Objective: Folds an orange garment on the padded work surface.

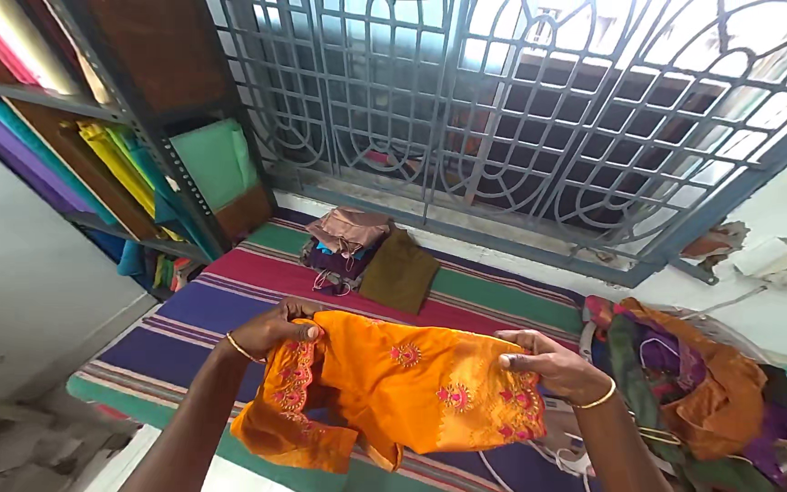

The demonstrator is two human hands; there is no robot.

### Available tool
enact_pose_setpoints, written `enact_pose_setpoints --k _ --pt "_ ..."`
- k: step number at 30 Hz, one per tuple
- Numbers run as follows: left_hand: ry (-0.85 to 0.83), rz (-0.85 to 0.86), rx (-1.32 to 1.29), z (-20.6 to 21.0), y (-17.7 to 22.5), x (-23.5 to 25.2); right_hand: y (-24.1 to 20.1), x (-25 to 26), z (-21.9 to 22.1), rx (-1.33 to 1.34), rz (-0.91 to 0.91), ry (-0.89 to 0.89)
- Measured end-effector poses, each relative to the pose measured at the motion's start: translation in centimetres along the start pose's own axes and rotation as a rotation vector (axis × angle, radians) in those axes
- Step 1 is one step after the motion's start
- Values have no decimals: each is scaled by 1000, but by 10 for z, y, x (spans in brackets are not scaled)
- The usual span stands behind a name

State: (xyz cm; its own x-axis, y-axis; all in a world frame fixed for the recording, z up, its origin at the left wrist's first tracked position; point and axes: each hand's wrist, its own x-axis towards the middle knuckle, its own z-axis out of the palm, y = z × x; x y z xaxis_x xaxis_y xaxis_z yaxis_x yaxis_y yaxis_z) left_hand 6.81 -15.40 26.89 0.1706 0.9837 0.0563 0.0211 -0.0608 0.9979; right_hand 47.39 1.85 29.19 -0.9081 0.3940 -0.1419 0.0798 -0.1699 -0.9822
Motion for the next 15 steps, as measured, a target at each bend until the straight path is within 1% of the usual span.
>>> enact_pose_setpoints --k 6,15 --pt "-45 31 -5 -3 0 -3 -1 -1 -2 -12 -10 -4" --pt "-11 16 -1 -1 1 -8 -6 -3 4 -46 -28 -19"
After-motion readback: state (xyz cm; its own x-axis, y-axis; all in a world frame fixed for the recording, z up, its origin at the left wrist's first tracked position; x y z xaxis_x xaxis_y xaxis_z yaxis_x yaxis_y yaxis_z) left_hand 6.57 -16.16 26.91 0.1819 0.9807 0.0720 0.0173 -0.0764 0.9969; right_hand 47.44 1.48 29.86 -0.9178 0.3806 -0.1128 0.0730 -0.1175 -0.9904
